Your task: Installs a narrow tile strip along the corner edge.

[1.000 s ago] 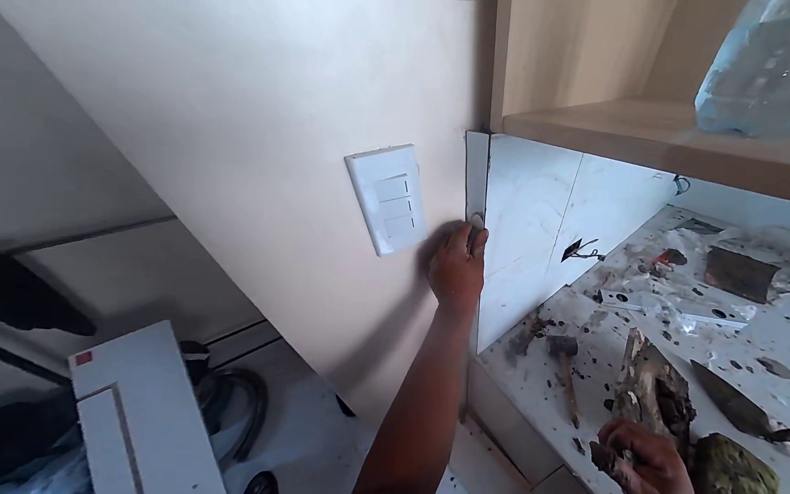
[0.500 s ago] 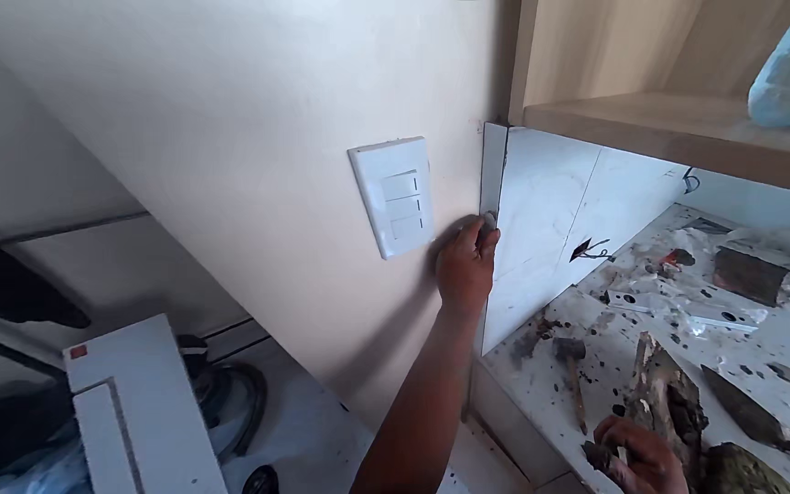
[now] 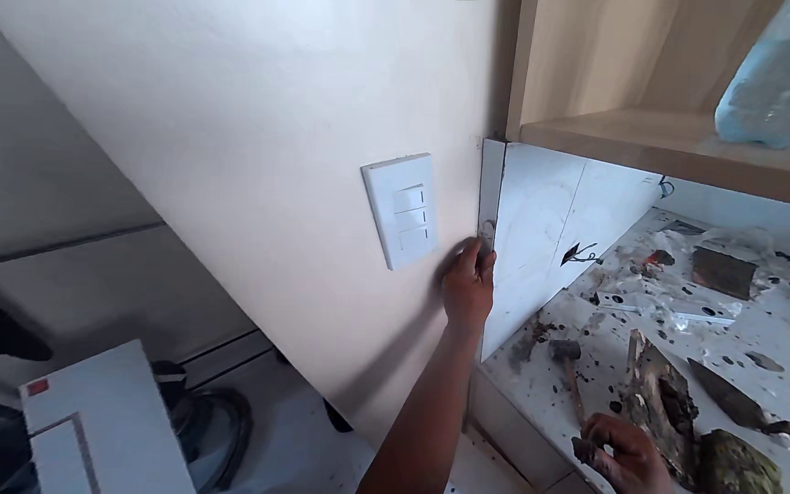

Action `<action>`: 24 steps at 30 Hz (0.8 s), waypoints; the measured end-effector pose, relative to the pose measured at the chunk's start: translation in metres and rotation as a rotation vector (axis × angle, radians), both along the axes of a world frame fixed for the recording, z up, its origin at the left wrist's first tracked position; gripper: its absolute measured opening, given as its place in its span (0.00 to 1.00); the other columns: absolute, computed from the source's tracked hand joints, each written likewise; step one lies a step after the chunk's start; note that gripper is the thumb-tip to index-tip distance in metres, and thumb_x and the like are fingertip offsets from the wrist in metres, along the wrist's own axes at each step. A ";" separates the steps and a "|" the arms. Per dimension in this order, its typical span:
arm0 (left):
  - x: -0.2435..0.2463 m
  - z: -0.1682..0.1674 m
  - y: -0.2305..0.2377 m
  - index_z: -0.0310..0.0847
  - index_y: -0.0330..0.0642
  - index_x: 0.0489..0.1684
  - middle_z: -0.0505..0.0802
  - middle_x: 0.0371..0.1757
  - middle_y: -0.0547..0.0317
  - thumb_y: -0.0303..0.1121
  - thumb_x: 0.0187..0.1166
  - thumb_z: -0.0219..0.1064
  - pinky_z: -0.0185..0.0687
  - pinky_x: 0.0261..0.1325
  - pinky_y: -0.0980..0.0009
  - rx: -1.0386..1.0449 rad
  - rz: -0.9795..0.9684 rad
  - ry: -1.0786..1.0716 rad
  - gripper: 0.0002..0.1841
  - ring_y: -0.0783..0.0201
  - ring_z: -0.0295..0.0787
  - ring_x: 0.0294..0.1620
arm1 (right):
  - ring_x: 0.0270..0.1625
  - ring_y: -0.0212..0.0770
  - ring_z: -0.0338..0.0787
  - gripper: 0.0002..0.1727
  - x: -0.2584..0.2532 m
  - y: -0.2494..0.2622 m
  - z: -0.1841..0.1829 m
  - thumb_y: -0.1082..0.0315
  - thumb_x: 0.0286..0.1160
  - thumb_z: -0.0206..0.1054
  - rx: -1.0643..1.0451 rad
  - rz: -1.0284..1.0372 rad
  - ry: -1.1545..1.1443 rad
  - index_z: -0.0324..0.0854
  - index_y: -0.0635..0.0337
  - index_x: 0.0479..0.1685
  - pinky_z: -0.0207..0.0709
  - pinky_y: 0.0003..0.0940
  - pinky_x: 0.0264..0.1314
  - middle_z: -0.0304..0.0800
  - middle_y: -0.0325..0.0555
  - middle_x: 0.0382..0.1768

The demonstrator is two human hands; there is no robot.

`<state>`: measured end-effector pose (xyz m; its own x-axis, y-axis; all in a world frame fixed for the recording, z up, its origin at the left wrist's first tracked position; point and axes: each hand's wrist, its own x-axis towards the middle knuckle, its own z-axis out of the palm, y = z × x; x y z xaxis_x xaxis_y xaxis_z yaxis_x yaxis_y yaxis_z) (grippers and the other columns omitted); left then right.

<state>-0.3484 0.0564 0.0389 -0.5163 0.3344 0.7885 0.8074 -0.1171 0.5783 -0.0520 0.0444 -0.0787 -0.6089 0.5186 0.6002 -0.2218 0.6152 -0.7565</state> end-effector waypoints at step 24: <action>-0.005 0.015 -0.035 0.64 0.43 0.89 0.85 0.74 0.40 0.40 0.82 0.68 0.81 0.69 0.45 -0.412 -0.365 -0.133 0.34 0.43 0.87 0.69 | 0.52 0.54 0.90 0.11 -0.245 -0.013 0.387 0.69 0.77 0.66 0.535 -1.021 -0.713 0.80 0.59 0.54 0.81 0.59 0.53 0.89 0.54 0.47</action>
